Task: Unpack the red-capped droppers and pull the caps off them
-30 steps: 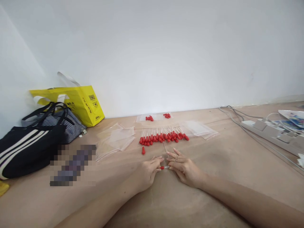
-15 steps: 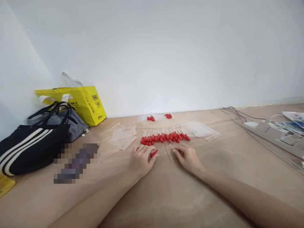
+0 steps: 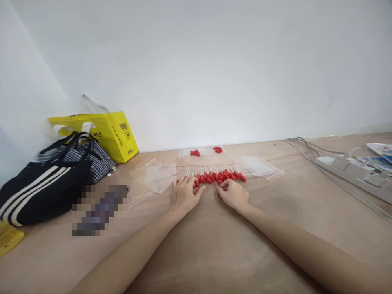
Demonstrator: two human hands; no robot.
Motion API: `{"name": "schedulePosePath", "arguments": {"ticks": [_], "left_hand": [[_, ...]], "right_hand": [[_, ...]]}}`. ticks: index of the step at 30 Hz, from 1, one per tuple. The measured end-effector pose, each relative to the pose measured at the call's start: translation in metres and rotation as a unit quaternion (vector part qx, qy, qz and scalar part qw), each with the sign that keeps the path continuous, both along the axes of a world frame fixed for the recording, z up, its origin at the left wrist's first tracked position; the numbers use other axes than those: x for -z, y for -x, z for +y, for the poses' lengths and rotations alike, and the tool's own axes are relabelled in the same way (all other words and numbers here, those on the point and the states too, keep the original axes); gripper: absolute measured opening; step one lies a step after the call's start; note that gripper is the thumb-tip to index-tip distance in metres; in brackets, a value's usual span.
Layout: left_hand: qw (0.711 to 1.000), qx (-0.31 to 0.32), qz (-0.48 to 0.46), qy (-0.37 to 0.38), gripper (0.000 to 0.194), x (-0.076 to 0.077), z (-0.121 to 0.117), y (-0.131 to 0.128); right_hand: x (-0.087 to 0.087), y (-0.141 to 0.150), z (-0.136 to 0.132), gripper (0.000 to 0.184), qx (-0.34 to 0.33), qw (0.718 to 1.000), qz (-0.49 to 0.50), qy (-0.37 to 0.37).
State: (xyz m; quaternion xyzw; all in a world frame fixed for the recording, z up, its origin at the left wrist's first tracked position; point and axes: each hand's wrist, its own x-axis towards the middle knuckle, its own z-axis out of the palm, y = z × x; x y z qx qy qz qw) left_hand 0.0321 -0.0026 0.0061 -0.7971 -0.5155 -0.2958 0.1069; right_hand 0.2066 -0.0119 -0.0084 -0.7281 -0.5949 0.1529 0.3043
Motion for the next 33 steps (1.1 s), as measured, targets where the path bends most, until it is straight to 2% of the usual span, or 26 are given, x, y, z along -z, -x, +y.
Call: {"name": "schedulePosePath", "arguments": {"ticks": [7, 13, 17, 21, 23, 26, 29, 33], "left_hand": [[0.997, -0.053, 0.033, 0.047, 0.025, -0.014, 0.030, -0.034], [0.989, -0.102, 0.040, 0.098, 0.026, -0.015, 0.050, -0.054], [0.989, -0.114, 0.037, 0.092, 0.023, -0.018, 0.052, -0.057], [0.990, -0.117, 0.026, 0.067, 0.024, -0.027, 0.037, -0.044], [0.996, -0.089, 0.013, 0.027, 0.023, -0.030, 0.020, -0.030], [0.999, 0.028, 0.005, -0.024, 0.021, -0.027, -0.010, -0.003], [0.991, 0.127, 0.017, -0.027, 0.015, -0.019, -0.037, 0.018], [0.981, 0.191, 0.032, 0.004, 0.011, -0.009, -0.054, 0.028]], "right_hand": [[-0.006, 0.006, 0.002, 0.019, 0.025, 0.999, -0.004, 0.047], [-0.007, 0.005, 0.001, 0.022, 0.018, 0.999, 0.008, 0.042], [-0.005, 0.004, -0.001, 0.021, 0.012, 0.999, 0.020, 0.028], [0.001, -0.006, -0.009, 0.020, -0.024, 0.998, 0.049, -0.016], [0.007, -0.016, -0.016, 0.018, -0.059, 0.995, 0.065, -0.056], [0.016, -0.035, -0.027, 0.017, -0.119, 0.982, 0.074, -0.126], [0.019, -0.052, -0.039, 0.021, -0.159, 0.968, 0.044, -0.192], [0.012, -0.058, -0.051, 0.032, -0.260, 0.933, -0.023, -0.247]]}}
